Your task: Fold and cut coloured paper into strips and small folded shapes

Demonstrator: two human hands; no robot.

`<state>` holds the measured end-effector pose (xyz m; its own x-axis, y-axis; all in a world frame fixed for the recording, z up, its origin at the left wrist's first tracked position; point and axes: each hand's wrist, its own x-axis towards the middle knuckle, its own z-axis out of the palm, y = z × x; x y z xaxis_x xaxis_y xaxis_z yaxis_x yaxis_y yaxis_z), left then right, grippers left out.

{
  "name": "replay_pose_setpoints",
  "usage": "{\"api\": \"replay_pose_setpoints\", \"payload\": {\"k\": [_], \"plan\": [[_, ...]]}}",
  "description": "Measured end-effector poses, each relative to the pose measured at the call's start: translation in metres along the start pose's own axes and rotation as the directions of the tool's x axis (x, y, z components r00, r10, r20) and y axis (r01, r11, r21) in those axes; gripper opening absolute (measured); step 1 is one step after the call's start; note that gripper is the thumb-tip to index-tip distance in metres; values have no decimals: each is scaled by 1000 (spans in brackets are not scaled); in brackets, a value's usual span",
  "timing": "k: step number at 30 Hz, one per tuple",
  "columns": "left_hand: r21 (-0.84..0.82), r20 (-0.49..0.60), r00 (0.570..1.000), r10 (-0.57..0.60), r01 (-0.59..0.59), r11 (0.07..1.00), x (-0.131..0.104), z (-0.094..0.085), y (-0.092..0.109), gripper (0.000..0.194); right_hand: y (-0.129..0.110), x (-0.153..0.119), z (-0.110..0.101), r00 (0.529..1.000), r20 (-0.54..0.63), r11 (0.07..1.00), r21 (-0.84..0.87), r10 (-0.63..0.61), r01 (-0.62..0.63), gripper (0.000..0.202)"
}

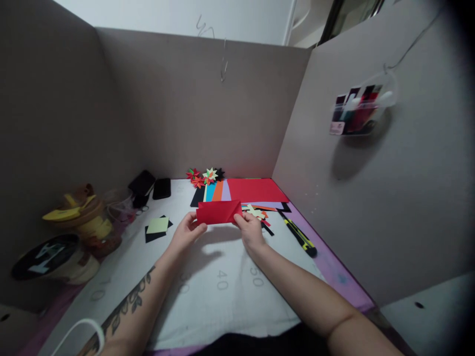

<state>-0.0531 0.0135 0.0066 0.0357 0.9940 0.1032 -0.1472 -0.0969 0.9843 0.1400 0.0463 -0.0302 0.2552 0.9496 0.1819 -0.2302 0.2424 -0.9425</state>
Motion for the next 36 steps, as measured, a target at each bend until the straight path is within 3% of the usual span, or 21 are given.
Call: {"api": "replay_pose_setpoints", "payload": {"k": [3,8,16,24,30,36], "plan": [[123,-76,997,-11,20,992,2,-2,-8,40,-7,-6,2,996,61,995,74,60,-65,34],[175,-190,981,-29,63,982,8,-10,-17,36,-18,-13,5,968,192,960,196,161,-198,24],[49,-147,985,-87,95,994,6,-6,-16,30,-11,-5,3,998,-6,998,37,-55,56,38],[-114,-151,976,-156,139,984,6,-4,-14,36,-15,-4,1,998,-22,998,-7,-66,66,34],[-35,-244,960,-137,132,991,9,-8,-16,29,-16,-5,-2,992,4,987,-99,-123,123,33],[-10,-309,945,-105,107,994,12,-11,-18,31,-16,-8,0,997,5,994,-67,-83,83,32]]}}
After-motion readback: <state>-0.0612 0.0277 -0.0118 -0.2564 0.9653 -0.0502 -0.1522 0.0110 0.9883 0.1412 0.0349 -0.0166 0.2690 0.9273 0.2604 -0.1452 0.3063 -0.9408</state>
